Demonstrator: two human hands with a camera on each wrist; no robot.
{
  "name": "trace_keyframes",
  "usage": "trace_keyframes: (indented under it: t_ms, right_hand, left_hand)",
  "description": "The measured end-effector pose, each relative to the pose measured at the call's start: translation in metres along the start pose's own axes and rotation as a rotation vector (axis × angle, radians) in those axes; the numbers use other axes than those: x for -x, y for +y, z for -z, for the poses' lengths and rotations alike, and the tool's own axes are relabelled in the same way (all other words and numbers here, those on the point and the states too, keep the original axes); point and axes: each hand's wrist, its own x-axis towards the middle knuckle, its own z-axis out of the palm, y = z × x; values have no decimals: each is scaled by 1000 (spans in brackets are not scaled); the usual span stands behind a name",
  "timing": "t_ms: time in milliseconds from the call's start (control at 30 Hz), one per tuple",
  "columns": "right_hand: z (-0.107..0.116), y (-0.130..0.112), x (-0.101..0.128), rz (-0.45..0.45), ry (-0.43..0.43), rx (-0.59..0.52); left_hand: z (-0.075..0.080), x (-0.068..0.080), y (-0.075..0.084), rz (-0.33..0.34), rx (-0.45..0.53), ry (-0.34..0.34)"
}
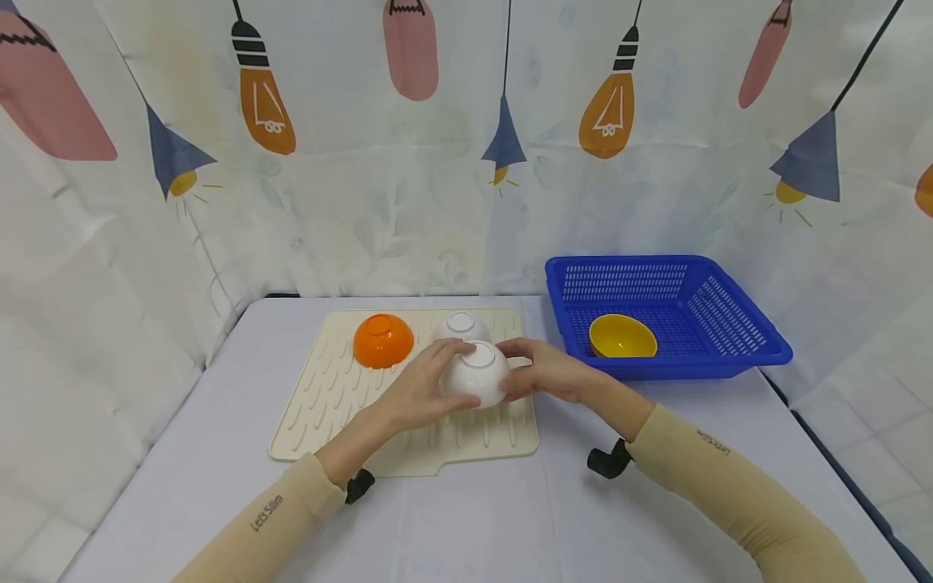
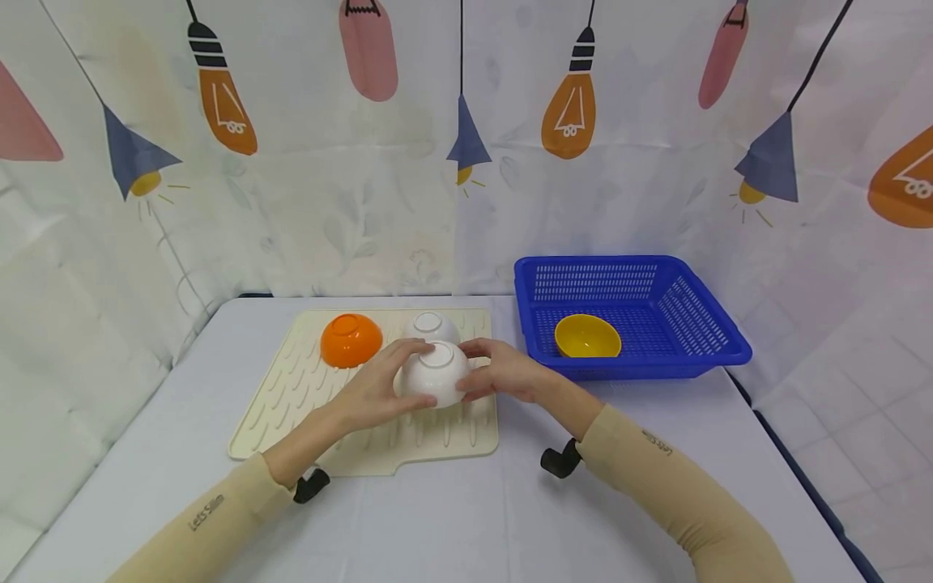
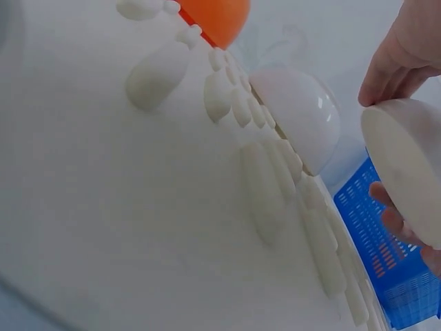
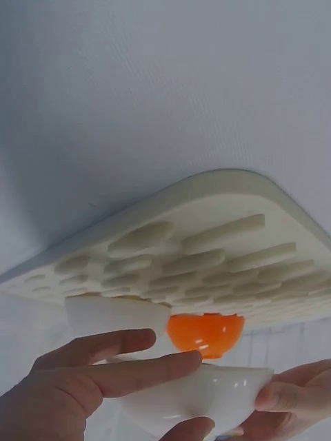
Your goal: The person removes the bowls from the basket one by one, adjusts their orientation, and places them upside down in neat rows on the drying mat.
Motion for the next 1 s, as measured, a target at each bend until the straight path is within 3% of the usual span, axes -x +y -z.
trace_keyframes:
  t_ms: [167,467,833,1000]
  right_hand:
    - [0,2,3,47,4,92]
    - [-1,5,4,257,60,296]
    - [-3,14,1,516,27,438]
    - [-7,12,4,567,6,460]
  left_hand:
    - [2,-1,0,2,5,-7]
    - [4,-2,-1,-14,-18,20]
    - [6,0,-3,-19,-18,14]
    - [6,1,-4,-17,-10,5]
